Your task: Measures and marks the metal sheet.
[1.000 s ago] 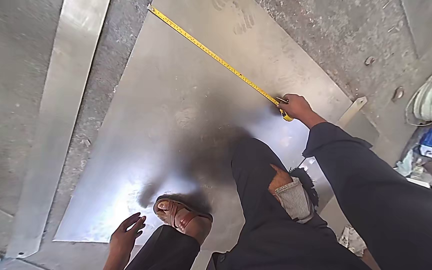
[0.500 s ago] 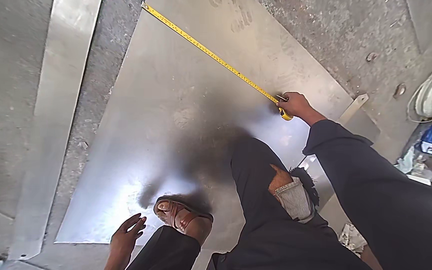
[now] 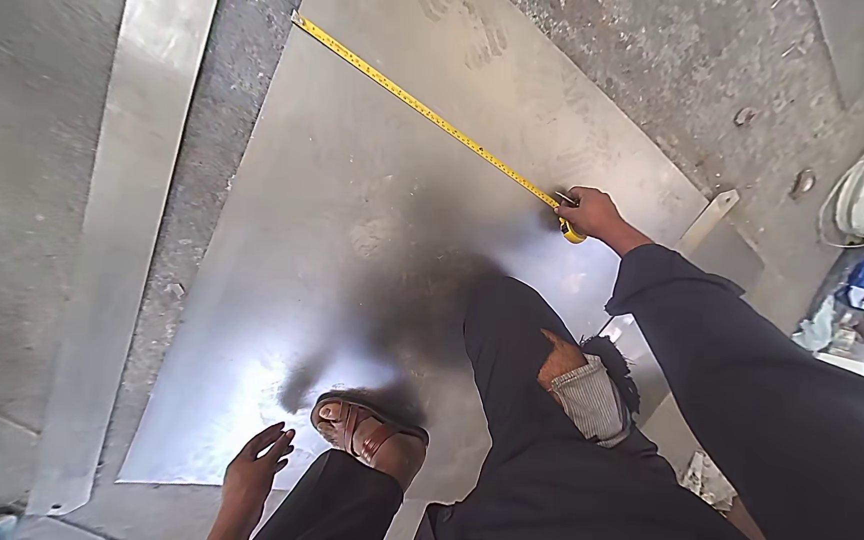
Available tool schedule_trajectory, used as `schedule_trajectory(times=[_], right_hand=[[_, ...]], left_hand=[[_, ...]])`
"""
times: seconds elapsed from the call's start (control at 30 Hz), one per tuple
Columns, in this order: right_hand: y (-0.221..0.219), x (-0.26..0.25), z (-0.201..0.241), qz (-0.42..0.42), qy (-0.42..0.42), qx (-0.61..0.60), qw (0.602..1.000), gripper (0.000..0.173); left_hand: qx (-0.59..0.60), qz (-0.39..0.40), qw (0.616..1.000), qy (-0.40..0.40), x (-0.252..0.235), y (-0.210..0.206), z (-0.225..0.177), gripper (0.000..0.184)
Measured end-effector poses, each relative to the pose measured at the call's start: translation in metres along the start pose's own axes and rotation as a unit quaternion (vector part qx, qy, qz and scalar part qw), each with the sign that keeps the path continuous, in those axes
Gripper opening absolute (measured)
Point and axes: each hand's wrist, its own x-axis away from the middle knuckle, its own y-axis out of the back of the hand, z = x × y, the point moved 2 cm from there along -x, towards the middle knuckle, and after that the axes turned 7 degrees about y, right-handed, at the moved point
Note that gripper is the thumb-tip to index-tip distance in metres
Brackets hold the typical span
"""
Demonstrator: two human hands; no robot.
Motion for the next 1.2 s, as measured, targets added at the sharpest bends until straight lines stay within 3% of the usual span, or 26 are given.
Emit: schedule_trajectory(times=[0.07, 0.13, 0.27, 0.33, 0.47, 0.57, 0.63, 0.7, 0.77, 0.83, 1.03, 1.2], right_hand=[[-0.001, -0.003, -0.002, -0.003, 0.001, -0.032, 0.999, 0.031], [-0.002, -0.005, -0.008, -0.009, 0.008, -0.067, 0.998, 0.030], [-0.002, -0.009, -0.014, -0.011, 0.014, -0.093, 0.996, 0.028], [-0.001, -0.008, -0.014, -0.008, 0.008, -0.082, 0.997, 0.030], [0.001, -0.006, -0.013, -0.004, 0.007, -0.078, 0.997, 0.032], [0.003, -0.009, -0.013, 0.005, 0.011, -0.080, 0.997, 0.033], [0.003, -0.009, -0.015, 0.010, 0.010, -0.082, 0.997, 0.033], [0.004, -0.011, -0.015, 0.010, 0.006, -0.089, 0.996, 0.032], [0.002, -0.011, -0.015, 0.010, 0.001, -0.095, 0.995, 0.032], [0.003, -0.011, -0.016, 0.010, 0.001, -0.093, 0.996, 0.032], [0.009, -0.015, -0.014, 0.035, 0.003, -0.070, 0.997, 0.035], [0.009, -0.016, -0.016, 0.036, 0.011, -0.071, 0.997, 0.035]], left_hand=[[-0.047, 0.008, 0.999, -0.018, -0.001, 0.005, -0.004, 0.040], [-0.168, 0.019, 0.983, -0.079, -0.003, 0.017, -0.019, 0.042], [-0.399, 0.026, 0.890, -0.218, 0.008, 0.042, -0.103, 0.040], [-0.481, 0.028, 0.827, -0.289, 0.019, 0.032, -0.165, 0.037], [-0.586, 0.031, 0.703, -0.401, 0.061, -0.067, -0.298, 0.036], [-0.557, 0.037, 0.651, -0.514, 0.096, -0.175, -0.359, 0.038], [-0.532, 0.042, 0.655, -0.535, 0.119, -0.240, -0.380, 0.044], [-0.521, 0.046, 0.682, -0.511, 0.135, -0.289, -0.394, 0.050], [-0.521, 0.042, 0.695, -0.495, 0.144, -0.325, -0.391, 0.050], [-0.540, 0.041, 0.678, -0.496, 0.152, -0.349, -0.386, 0.050], [-0.645, 0.040, 0.572, -0.505, 0.168, -0.367, -0.384, 0.040], [-0.611, 0.024, 0.632, -0.476, 0.164, -0.370, -0.390, 0.036]])
